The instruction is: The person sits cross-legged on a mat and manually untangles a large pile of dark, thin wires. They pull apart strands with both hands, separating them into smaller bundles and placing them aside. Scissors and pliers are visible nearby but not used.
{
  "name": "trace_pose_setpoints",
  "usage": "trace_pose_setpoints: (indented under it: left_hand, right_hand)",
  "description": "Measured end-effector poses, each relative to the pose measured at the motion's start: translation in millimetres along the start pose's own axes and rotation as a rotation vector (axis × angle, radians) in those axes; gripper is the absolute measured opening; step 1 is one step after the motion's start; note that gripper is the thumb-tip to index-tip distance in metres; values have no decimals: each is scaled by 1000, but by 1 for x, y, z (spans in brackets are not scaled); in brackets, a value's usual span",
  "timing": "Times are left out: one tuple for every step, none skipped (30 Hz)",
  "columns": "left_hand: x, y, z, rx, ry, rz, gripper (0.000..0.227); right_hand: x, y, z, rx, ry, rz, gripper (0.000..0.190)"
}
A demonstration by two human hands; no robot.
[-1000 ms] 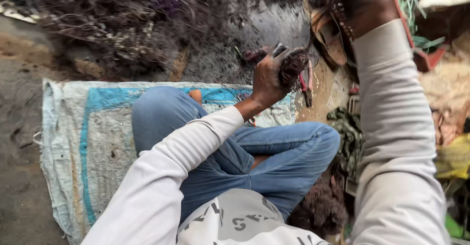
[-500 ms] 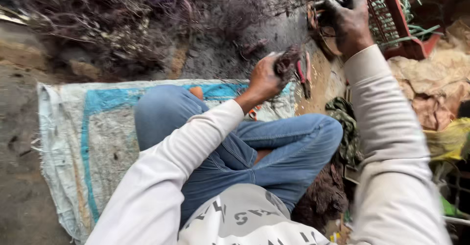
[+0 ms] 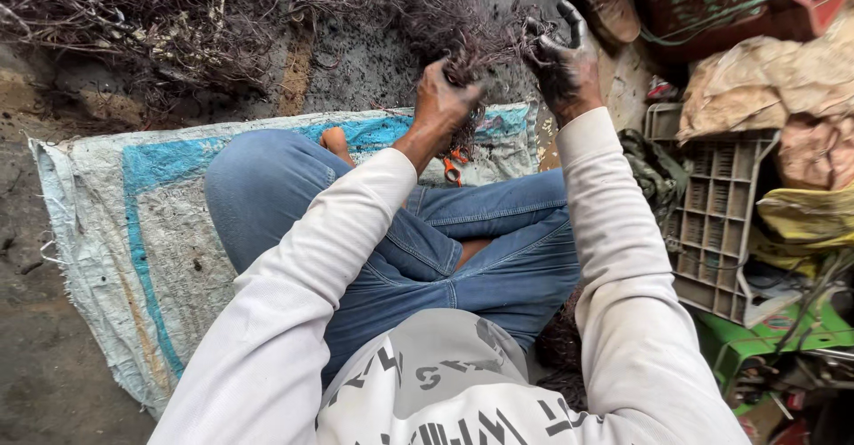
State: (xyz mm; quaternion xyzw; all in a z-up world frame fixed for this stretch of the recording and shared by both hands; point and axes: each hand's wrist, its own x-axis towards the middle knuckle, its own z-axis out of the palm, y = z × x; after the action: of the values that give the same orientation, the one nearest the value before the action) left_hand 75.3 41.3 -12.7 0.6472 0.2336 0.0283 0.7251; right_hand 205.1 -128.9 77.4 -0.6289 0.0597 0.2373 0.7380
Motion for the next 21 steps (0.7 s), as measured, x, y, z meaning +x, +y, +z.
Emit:
trace_pose_setpoints:
  left_hand:
    - [0,2,-1,-65,-40,-79,50]
    - [1,5,-2,-130,-83,-154,41]
    - [1,6,-3,-118,-66,-154,37]
    - [3,6,-4,-106,-48,-156,34]
    - [4,5,-5,-94,-29,-158,31]
    - [5,2,-7,-144,-12,-97,30]
    - [6,-2,-8,-195,3,-35,28]
    - [7,-7,-8,-244,19,27,27]
    - [9,-11,-8,-274,6,53,27]
    - [10,-17,-8,-303,-8,77,27]
    - [11,-22,-8,-332,-21,101,27]
    - [12,-26,-9,-409,-29,74,29]
    - [12,-30,-11,-486,-35,47,31]
    - [12,-33,-13,-562,-42,17,35]
    - [13,-34,-17,-450,-8,52,39]
    - [12,-35,-21,-336,22,83,43]
    - [11,-34,-25,-221,50,116,47]
    - [8,-32,-30,66,40,278,41]
    - [4,-28,-35,354,24,439,40]
    - [5,-20,-37,640,9,611,46]
    - [3,-10,-38,437,-32,388,35]
  right_hand:
    - [-2,5,-3,18,7,-7,68]
    - [-4,8,-7,37,14,-19,66]
    - [-5,10,-11,55,22,-30,63]
    - [-4,14,-15,96,-8,-63,62]
    - [-3,18,-19,138,-37,-97,60]
    - [-1,23,-21,179,-67,-129,59]
    - [0,27,-24,203,-75,-144,57]
    - [0,32,-25,229,-84,-158,56]
    - [0,37,-25,255,-92,-172,54]
    - [-3,41,-24,267,-83,-183,52]
    - [-5,45,-22,279,-74,-193,51]
    - [-7,47,-18,293,-66,-205,50]
    - [-12,49,-15,176,-31,-253,48]
    - [-16,50,-12,60,6,-299,46]
    - [-19,48,-11,-57,42,-343,44]
    - [-22,45,-11,-532,57,-610,42]
    - [-24,41,-11,-1016,66,-860,40]
    - [-28,38,-13,-1514,74,-1084,39]
    - [-30,37,-11,-1194,115,-765,39]
    - [-27,32,-9,-867,142,-462,40]
    - [-27,27,-5,-532,153,-166,43]
